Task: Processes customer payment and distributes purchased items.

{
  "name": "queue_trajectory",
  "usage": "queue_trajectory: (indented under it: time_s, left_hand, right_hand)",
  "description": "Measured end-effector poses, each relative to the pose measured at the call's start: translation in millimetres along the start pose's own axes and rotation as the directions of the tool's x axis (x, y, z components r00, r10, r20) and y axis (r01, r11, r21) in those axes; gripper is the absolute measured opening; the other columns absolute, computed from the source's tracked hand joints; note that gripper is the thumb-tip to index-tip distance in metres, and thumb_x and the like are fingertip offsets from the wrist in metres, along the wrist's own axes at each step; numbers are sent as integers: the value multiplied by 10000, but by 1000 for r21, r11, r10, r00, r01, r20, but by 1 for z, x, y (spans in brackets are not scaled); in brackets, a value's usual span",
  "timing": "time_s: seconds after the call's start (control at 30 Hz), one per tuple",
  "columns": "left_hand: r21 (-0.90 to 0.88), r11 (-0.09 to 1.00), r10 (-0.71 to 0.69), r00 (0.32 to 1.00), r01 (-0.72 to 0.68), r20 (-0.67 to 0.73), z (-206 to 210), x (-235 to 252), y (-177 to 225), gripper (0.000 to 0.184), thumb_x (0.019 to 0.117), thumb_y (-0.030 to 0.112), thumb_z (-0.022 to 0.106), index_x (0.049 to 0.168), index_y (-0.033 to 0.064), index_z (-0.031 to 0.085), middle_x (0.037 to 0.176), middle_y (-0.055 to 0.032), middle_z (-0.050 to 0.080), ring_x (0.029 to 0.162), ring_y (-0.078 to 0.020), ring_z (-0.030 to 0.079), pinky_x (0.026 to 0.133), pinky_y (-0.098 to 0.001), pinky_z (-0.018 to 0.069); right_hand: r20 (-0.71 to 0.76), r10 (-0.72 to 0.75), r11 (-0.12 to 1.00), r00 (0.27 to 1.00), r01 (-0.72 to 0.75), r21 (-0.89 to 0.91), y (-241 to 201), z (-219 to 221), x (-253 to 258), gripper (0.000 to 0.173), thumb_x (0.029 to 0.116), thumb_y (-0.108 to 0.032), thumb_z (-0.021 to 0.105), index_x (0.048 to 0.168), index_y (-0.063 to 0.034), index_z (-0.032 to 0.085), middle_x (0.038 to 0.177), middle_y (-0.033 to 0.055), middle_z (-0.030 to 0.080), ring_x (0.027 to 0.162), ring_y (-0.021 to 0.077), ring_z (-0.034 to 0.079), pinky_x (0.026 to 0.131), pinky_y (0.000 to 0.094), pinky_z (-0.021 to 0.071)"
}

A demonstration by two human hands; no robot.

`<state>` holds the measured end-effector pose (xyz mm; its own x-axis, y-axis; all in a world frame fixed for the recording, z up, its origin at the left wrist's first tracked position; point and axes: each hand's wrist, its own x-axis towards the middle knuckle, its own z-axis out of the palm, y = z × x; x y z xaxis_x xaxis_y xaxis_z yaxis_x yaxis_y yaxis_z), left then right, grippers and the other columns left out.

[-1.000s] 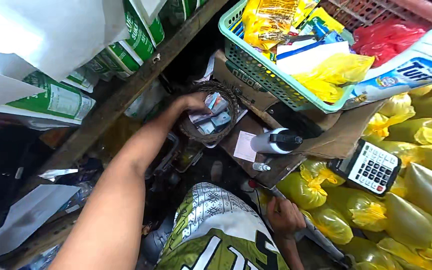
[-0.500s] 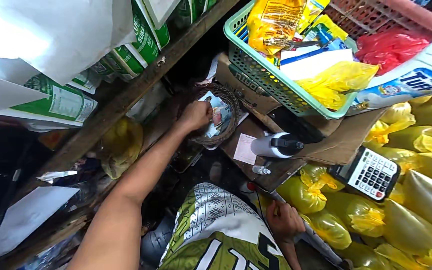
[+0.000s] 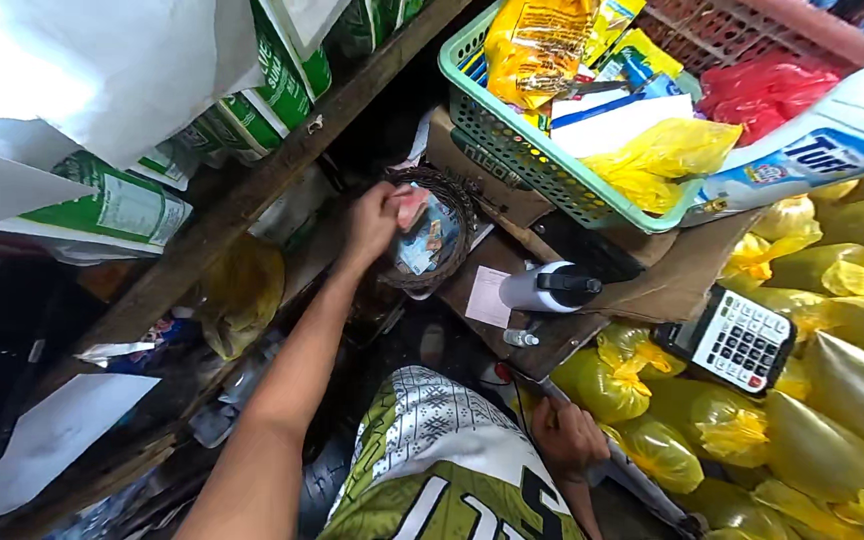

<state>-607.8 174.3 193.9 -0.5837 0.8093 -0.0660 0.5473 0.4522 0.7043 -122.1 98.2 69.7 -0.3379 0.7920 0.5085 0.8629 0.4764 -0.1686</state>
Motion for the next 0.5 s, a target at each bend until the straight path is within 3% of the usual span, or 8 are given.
queue_trajectory:
  time_s: [0.03,0.1,0.17,0.2,0.23,0.3,0.37,0.5]
  left_hand:
    - [-135,989,-74,991,58,-115,-7,-11,-9,350,1068,271,442,1169,26,670,1027,-140,707,942,-236,697,873,-496,575]
    - [-334,926,-273,923,176,-271,-9,-38,-32,481,1057,432,426,1203,33,653,1083,-152,687,996,-248,672,882,-516,555]
    - [-459,851,-381,900,253,-211,6,-67,-56,745,958,709,509,1425,131,553,1282,-133,653,1137,-259,647,938,-533,553]
    - [-523,806,-412,897,278,-158,21,-75,-64,798,881,744,607,1415,154,562,1230,-117,668,1063,-251,657,865,-515,570]
    - [-594,730,-456,888,337,-57,33,-79,-68,815,826,698,718,1426,172,555,1246,-107,670,1064,-251,663,851,-504,580]
    - [-697,559,-556,827,449,88,54,-80,-70,760,816,415,848,1433,133,505,1193,-146,680,962,-275,687,732,-476,601]
    - [-700,532,-612,788,476,71,62,-80,-63,636,852,154,756,1412,86,463,1074,-171,658,808,-274,661,609,-444,573]
    - [-704,576,-555,831,416,38,28,-112,-49,565,887,98,692,1419,102,502,1223,-152,646,1005,-278,654,762,-493,575]
  right_hand:
    - [-8,1,1000,1000,-1,0,-1,0,0,307,933,-314,600,730,-99,685,640,51,635,568,229,625,505,411,473]
    - [-29,4,1000,1000,-4,6,-1,1,1,307,928,-311,600,717,-102,676,629,50,623,559,231,616,498,408,462]
    - [-37,1,1000,999,-1,6,-2,2,1,303,930,-308,598,720,-103,676,628,53,623,557,237,616,494,405,458]
    - [-39,-5,1000,999,5,8,-2,1,2,304,930,-304,598,721,-98,678,627,55,625,555,242,618,493,406,461]
    - [-38,-9,1000,999,9,9,-2,1,2,305,931,-300,597,719,-96,675,624,56,620,552,240,615,492,406,460]
    - [-24,-22,1000,999,22,13,-2,-1,2,312,938,-298,594,709,-96,660,617,53,606,546,235,608,483,404,454]
    - [-6,-35,999,999,35,19,0,-3,2,307,936,-295,596,713,-97,666,624,55,615,550,234,615,486,408,463]
    - [50,-7,999,999,5,39,0,-6,3,295,937,-301,605,748,-93,692,651,67,644,573,247,636,500,426,481]
